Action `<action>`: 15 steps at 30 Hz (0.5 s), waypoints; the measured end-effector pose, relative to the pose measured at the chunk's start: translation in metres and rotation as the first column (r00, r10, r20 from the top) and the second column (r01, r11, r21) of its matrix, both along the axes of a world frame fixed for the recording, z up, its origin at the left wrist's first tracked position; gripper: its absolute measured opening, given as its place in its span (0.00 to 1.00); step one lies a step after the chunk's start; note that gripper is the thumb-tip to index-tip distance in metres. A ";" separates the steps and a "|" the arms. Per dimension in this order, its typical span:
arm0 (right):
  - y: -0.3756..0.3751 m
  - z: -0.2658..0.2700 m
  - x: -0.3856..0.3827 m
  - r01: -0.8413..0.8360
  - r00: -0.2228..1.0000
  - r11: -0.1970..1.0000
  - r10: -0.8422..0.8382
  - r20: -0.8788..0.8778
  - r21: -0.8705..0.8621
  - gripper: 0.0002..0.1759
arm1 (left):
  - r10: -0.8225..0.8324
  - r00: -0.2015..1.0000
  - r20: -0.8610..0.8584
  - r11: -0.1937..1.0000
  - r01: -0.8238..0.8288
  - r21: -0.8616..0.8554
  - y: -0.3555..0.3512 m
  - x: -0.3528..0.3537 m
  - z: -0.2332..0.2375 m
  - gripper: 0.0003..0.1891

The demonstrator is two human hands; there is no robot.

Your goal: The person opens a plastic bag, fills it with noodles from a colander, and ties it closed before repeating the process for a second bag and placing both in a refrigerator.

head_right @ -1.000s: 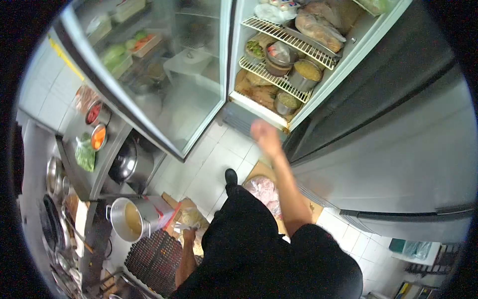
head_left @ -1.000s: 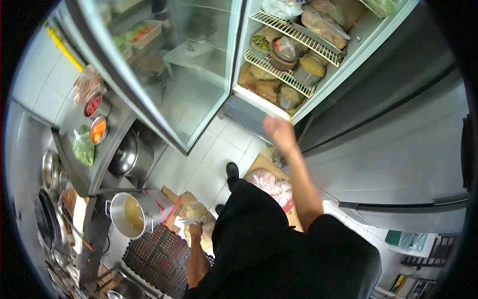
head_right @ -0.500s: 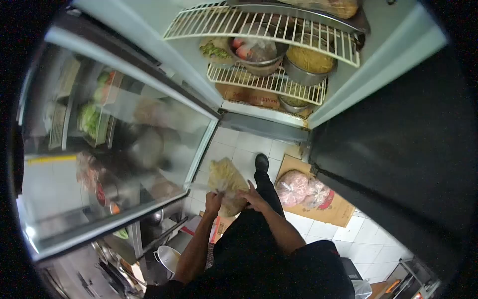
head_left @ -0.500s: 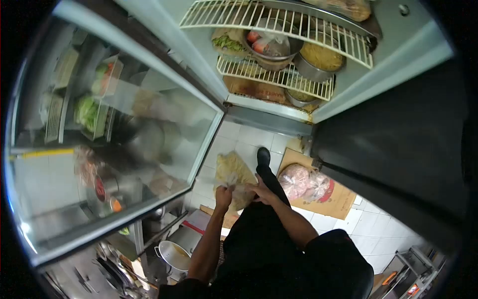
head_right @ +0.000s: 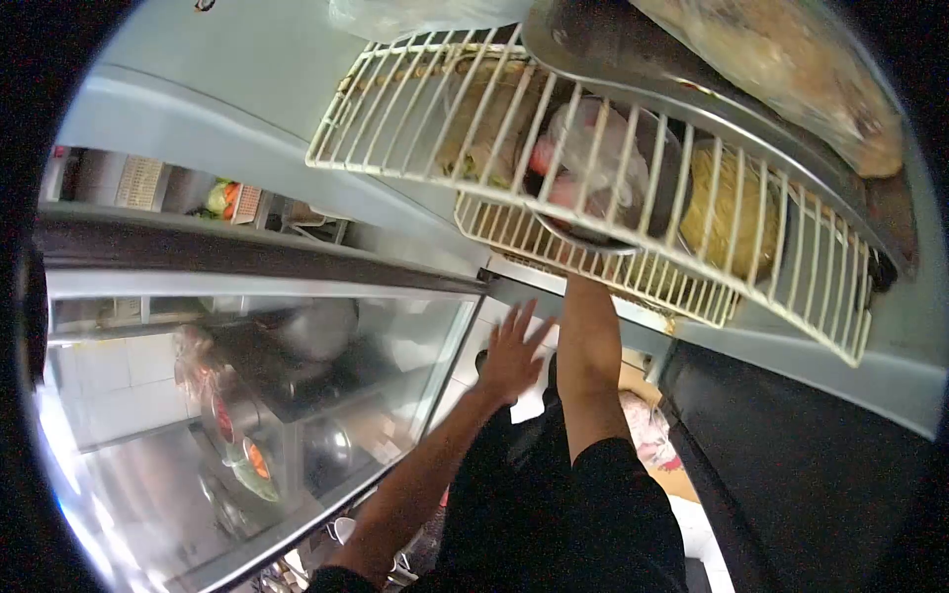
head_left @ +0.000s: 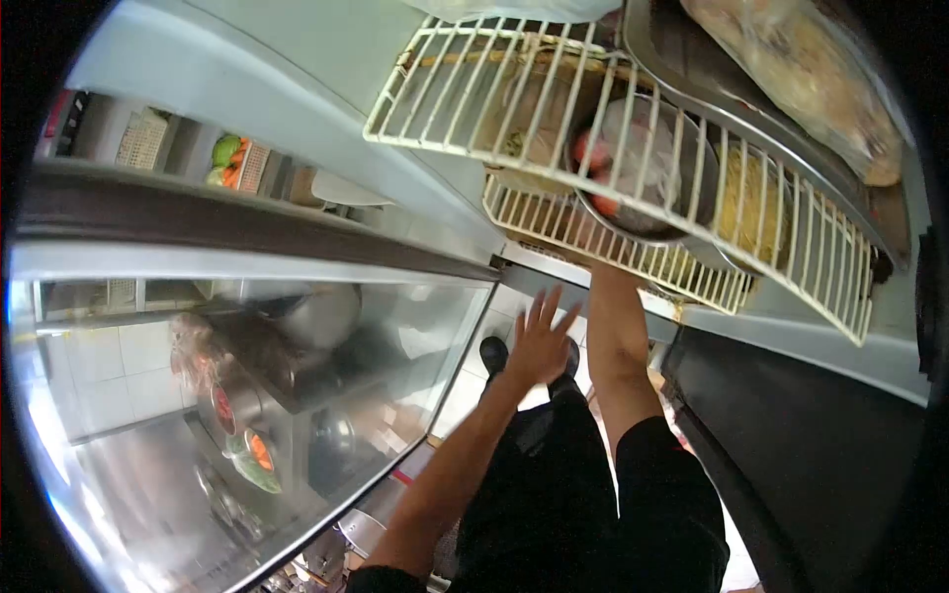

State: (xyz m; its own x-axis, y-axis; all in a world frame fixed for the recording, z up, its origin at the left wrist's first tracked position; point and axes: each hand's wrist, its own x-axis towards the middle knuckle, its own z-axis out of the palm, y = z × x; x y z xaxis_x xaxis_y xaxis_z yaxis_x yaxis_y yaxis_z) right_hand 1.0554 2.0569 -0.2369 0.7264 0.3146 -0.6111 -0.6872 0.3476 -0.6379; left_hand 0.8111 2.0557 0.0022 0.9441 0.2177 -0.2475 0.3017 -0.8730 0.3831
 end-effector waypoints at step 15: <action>0.011 0.004 0.020 0.117 0.928 0.821 0.110 0.355 -0.559 0.23 | 0.249 0.884 -0.396 0.839 -0.401 -0.367 -0.028 -0.288 -0.061 0.14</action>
